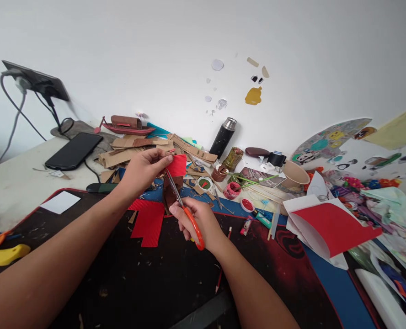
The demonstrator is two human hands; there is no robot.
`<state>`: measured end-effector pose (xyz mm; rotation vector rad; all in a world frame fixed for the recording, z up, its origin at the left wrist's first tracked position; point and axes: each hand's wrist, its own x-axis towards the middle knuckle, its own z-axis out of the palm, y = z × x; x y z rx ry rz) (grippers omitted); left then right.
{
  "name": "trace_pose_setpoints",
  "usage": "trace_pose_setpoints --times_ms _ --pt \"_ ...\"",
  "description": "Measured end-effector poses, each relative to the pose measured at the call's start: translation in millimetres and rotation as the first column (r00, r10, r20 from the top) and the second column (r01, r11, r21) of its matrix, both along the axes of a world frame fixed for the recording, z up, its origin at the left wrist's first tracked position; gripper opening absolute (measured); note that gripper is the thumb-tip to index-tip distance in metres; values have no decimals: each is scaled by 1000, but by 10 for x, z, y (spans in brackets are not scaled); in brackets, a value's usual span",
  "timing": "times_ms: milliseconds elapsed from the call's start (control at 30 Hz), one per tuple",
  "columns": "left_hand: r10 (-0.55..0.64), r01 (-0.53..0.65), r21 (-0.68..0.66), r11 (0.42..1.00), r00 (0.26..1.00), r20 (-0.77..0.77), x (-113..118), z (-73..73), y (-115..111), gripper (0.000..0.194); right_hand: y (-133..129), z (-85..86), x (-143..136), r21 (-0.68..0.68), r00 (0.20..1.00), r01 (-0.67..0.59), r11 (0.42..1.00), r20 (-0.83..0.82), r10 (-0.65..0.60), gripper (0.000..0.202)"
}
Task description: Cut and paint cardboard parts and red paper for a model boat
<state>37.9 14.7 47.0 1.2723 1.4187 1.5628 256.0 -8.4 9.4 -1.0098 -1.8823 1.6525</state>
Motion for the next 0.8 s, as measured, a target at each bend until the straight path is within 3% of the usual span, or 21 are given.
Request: trace_pose_setpoints --times_ms 800 --pt "-2 1 -54 999 999 -34 23 -16 1 29 15 -33 -18 16 999 30 999 36 -31 38"
